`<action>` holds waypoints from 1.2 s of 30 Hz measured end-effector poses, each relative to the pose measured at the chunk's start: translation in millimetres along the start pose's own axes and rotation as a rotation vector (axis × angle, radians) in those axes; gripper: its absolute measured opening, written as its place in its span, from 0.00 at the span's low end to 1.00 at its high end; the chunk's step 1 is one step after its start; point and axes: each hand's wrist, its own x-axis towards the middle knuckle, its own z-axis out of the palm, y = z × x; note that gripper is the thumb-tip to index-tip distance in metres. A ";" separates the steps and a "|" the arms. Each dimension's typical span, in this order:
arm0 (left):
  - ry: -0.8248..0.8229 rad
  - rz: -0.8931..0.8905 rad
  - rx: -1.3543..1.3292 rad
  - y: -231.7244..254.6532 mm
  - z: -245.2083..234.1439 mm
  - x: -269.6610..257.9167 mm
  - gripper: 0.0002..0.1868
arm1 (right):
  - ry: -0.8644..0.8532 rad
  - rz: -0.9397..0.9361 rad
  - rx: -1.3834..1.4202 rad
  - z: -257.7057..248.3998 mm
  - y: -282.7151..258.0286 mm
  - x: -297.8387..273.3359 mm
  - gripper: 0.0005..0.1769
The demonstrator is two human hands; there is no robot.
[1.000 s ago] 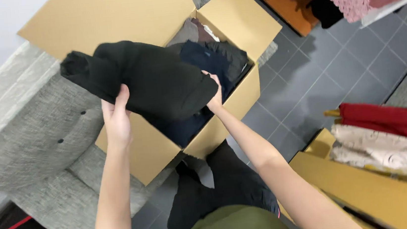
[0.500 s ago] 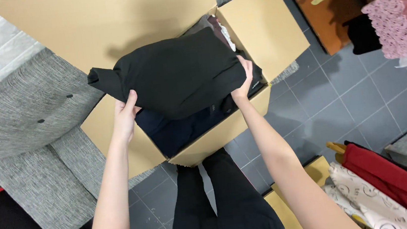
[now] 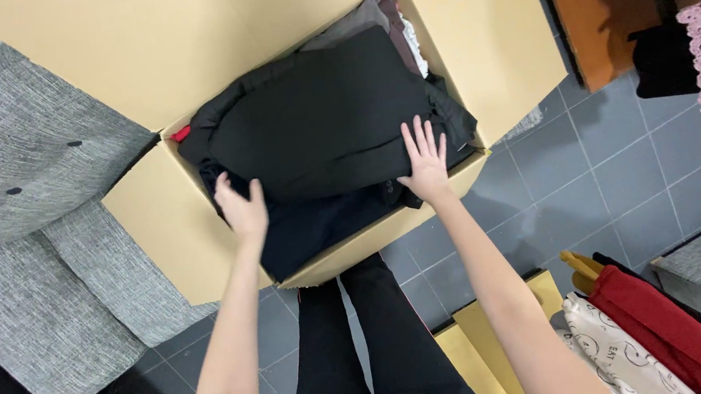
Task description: Folding clothing items and packing them into a cardboard box, then closing the box and organizing hangers on a rack.
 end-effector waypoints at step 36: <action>-0.446 0.383 0.548 65.8 122.6 40.6 0.67 | 0.260 -0.084 -0.123 137.0 22.8 142.8 0.56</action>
